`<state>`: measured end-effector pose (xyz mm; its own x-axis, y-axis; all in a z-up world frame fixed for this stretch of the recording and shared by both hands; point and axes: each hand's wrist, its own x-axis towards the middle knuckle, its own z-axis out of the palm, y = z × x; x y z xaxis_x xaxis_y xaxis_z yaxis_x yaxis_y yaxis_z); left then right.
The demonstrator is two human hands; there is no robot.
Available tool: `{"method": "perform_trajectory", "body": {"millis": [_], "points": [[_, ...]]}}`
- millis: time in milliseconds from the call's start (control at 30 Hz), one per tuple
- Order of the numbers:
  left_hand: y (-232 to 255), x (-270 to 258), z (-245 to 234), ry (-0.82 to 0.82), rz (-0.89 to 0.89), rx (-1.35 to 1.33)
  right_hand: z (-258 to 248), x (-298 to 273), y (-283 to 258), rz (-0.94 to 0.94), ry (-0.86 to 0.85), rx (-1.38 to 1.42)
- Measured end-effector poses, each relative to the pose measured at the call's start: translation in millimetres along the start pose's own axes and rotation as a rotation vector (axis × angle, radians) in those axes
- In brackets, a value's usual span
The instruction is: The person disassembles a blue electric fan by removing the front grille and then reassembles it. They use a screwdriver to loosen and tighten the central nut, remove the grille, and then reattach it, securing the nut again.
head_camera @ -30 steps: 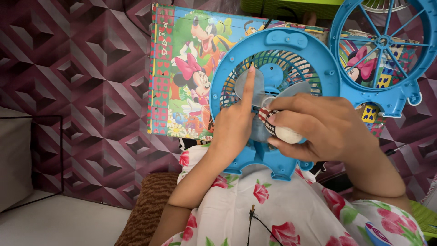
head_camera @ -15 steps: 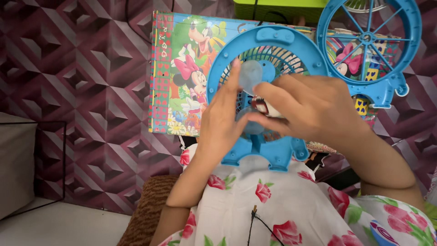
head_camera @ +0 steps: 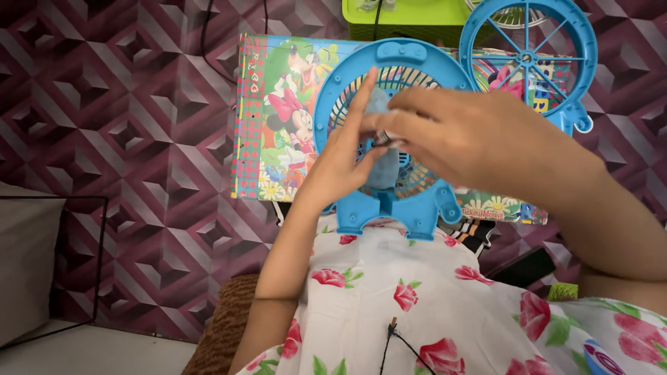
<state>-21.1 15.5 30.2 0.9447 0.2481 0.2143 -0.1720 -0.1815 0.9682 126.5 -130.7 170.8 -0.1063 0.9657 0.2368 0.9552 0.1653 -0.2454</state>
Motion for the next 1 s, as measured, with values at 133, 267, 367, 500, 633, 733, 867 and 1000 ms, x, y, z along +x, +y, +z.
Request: {"method": "perform_trajectory", "body": {"millis": [133, 267, 367, 500, 633, 733, 867, 1000], "points": [[0, -1, 6, 0.18, 0.111, 0.174, 12, 3, 5, 0.035, 0.028, -0.253], [-9, -2, 5, 0.217, 0.011, 0.051, 24, 13, 7, 0.089, -0.106, -0.538], [-16, -8, -2, 0.131, 0.043, -0.029, 18, 14, 2, 0.035, 0.023, -0.496], [-16, -10, -9, 0.07, 0.034, -0.06, 1, 12, -3, -0.139, 0.097, -0.104], [-7, -7, -3, 0.113, 0.176, 0.024, 4, 14, -6, 0.03, -0.031, -0.137], [-3, -5, 7, 0.251, 0.147, 0.181, 13, 17, -4, 0.087, -0.079, -0.333], [-10, -3, 12, 0.286, 0.06, 0.061, 19, 22, -3, 0.154, -0.234, -0.51], [-19, -5, 5, 0.19, 0.101, -0.04, 11, 22, -6, 0.042, 0.037, -0.372]]}}
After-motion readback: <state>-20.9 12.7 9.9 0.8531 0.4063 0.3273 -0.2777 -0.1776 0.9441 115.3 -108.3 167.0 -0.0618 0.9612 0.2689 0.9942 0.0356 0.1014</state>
